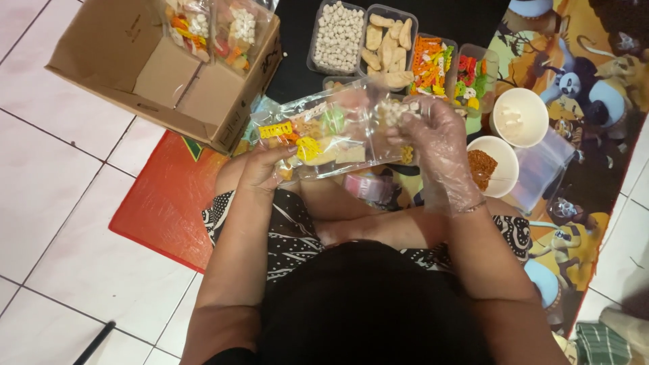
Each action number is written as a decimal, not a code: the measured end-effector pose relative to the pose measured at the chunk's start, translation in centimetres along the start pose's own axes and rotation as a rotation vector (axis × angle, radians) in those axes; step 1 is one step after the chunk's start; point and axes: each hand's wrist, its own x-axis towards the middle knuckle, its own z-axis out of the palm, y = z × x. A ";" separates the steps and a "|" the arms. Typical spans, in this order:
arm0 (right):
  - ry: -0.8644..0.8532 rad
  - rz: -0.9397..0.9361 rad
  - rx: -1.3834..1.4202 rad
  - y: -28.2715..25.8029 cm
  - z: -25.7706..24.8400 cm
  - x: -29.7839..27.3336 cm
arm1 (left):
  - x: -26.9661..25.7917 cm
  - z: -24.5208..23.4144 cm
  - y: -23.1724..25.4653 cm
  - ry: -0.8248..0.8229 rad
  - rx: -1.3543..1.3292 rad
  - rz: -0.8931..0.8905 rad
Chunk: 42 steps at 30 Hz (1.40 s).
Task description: Packing various small snack items into individual plastic bags while sitting on the floor.
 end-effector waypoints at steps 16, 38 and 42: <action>-0.251 0.298 0.005 -2.6 0.9 1.9 | 0.2 -1.3 -0.8 0.000 0.045 -0.044; -0.402 0.364 -0.212 -4.6 2.3 2.0 | -0.4 1.6 0.5 -0.010 0.033 -0.043; -0.373 0.378 -0.171 -1.8 1.4 3.2 | -0.2 0.8 -0.1 -0.002 0.015 -0.037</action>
